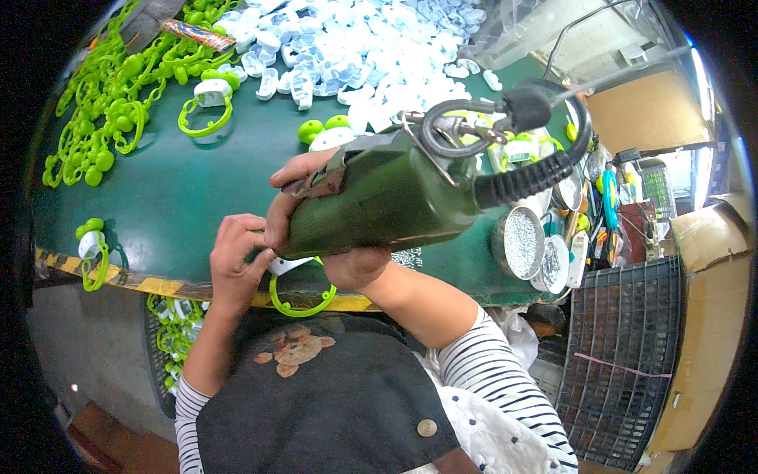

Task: The person uses a handheld riveting tool to fasten white pacifier nipples to green plastic rings, then places the finished units into a basket. The person also manually assembles additional pacifiers by inserting nipples into rings and sets them on the table.

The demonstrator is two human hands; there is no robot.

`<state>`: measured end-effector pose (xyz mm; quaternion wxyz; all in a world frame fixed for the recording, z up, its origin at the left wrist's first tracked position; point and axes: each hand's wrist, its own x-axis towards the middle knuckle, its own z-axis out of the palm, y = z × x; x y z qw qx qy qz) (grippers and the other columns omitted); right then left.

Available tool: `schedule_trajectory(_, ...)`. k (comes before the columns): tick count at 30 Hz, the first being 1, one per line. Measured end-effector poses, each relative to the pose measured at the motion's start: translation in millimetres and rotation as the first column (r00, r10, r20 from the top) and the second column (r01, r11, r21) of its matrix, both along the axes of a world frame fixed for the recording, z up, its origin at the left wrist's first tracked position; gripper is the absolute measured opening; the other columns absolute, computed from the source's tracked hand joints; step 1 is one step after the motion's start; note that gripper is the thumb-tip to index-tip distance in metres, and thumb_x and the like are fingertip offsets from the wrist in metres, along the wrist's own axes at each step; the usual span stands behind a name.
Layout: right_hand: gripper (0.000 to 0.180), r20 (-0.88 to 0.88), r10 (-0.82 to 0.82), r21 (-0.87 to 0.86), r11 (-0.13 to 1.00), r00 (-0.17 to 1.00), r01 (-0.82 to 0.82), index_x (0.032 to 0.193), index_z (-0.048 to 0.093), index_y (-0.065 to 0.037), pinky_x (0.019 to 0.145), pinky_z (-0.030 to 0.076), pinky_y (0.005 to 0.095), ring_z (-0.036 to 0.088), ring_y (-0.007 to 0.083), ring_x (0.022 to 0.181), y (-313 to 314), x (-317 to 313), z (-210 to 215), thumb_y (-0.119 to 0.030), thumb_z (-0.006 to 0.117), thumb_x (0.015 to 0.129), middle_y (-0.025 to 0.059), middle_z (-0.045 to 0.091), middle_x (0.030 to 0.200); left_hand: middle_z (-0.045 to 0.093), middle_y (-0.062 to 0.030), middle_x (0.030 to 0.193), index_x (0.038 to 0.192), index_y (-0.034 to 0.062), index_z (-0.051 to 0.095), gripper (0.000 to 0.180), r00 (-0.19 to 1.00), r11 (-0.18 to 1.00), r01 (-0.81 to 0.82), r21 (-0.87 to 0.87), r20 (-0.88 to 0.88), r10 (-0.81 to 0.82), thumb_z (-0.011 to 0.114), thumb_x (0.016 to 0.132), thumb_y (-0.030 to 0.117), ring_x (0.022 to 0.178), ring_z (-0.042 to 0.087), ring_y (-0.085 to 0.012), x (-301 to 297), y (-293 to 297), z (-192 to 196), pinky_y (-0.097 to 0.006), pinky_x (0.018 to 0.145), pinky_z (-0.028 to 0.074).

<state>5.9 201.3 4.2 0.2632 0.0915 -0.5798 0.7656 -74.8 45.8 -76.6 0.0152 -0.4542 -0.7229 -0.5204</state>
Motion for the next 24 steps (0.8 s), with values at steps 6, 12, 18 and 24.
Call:
schedule_trajectory(6, 0.117, 0.051, 0.029, 0.115, 0.993, 0.998, -0.034, 0.119, 0.044, 0.007, 0.064, 0.055, 0.0338, 0.063, 0.0231, 0.066, -6, -5, 3, -0.096, 0.044, 0.063, 0.0144, 0.062, 0.074, 0.066, -0.0074, 0.1, 0.092, 0.0059, 0.069, 0.032, 0.994, 0.995, -0.089, 0.05, 0.065, 0.086, 0.083, 0.064, 0.007, 0.094, 0.059, -0.0291, 2, -4, 5, -0.04, 0.084, 0.048)
schedule_trajectory(12, 0.114, 0.034, 0.095, 0.188, 0.977, 0.995, -0.1, 0.119, 0.044, 0.005, 0.063, 0.053, 0.0275, 0.064, 0.0197, 0.069, -7, -15, -8, -0.094, 0.051, 0.062, 0.0122, 0.063, 0.077, 0.064, -0.0108, 0.101, 0.102, 0.0016, 0.068, 0.032, 0.984, 0.978, 0.015, -0.207, 0.179, 0.023, 0.077, 0.073, 0.009, 0.096, 0.059, -0.0305, -7, -17, -14, -0.039, 0.086, 0.048)
schedule_trajectory(18, 0.092, 0.329, 0.171, 0.078, 0.975, 0.929, -0.207, 0.118, 0.045, 0.001, 0.071, 0.05, 0.0268, 0.062, 0.0144, 0.077, -14, -16, -8, -0.071, 0.074, 0.069, 0.0083, 0.063, 0.084, 0.061, -0.0108, 0.095, 0.092, 0.0043, 0.067, 0.021, 0.983, 0.987, -0.012, -0.161, 0.179, 0.042, 0.073, 0.072, 0.005, 0.092, 0.06, -0.0307, -6, -13, -12, -0.039, 0.082, 0.049)
schedule_trajectory(24, 0.056, 0.2, 0.188, 0.372, 0.893, 0.962, -0.252, 0.107, 0.057, -0.004, 0.071, 0.051, 0.0281, 0.062, 0.014, 0.079, -9, -30, -24, -0.028, 0.085, 0.064, 0.003, 0.062, 0.087, 0.057, -0.0102, 0.087, 0.073, 0.0056, 0.056, 0.018, 0.981, 0.994, 0.005, -0.112, 0.195, 0.017, 0.073, 0.069, 0.001, 0.088, 0.059, -0.0314, -5, -16, -20, -0.04, 0.075, 0.048)
